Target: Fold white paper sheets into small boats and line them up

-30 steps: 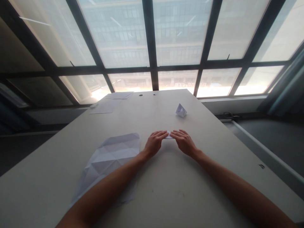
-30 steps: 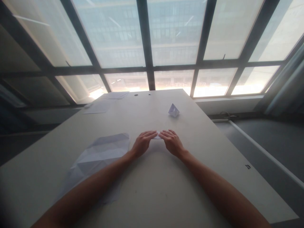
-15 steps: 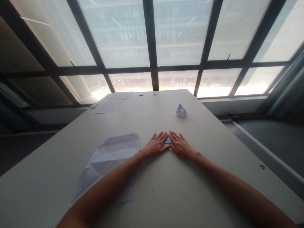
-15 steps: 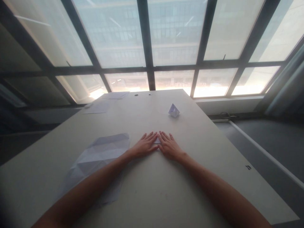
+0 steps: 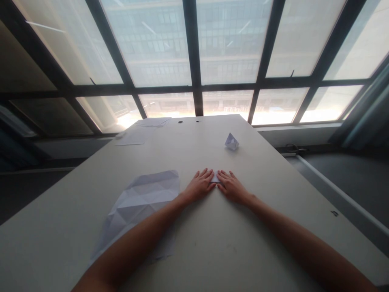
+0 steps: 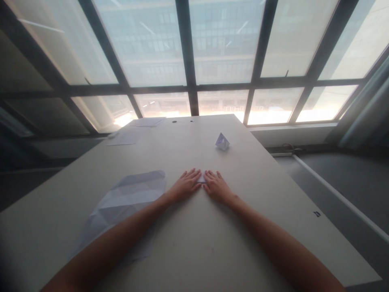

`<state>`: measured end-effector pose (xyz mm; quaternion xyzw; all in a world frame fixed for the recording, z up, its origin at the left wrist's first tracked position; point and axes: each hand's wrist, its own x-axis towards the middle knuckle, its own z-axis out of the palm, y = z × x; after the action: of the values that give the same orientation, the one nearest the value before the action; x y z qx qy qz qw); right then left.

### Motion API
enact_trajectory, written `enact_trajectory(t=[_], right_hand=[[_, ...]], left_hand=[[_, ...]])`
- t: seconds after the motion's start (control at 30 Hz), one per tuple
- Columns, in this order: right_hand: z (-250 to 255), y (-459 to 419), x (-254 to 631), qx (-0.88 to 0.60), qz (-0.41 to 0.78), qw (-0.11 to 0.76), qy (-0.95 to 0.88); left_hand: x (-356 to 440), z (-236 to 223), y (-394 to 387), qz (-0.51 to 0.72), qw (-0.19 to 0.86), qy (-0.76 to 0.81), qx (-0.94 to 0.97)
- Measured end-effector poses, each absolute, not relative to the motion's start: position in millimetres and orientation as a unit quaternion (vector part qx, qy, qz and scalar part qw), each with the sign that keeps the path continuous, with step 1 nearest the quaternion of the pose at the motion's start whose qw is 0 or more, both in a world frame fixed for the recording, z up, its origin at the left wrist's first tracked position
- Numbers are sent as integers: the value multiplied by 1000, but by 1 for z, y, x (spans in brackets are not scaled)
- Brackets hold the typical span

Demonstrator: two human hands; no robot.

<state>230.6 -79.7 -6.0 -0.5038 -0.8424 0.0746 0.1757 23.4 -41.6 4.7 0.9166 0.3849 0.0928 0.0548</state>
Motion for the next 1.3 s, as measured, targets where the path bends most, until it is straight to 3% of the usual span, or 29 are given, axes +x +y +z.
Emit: enact_trajectory(t=[0.23, 0.47, 0.7, 0.93, 1.07, 1.17, 1.3], right_hand=[[-3, -79, 229, -453, 72, 260, -850], [2, -76, 237, -491, 61, 306, -813], [-10, -67, 241, -542, 135, 441, -702], [2, -79, 235, -432, 114, 325, -834], [5, -80, 233, -425, 115, 300, -846], [-2, -74, 235, -445, 149, 381, -796], [-10, -63, 240, -480, 245, 474, -697]], left_hand=[[31, 22, -57, 119, -36, 379, 917], [32, 22, -55, 104, 3, 382, 918], [34, 14, -50, 282, 175, 397, 856], [30, 16, -38, 373, 443, 417, 701], [29, 19, -38, 384, 438, 427, 692], [29, 18, -39, 390, 427, 417, 701], [27, 16, -39, 391, 505, 378, 670]])
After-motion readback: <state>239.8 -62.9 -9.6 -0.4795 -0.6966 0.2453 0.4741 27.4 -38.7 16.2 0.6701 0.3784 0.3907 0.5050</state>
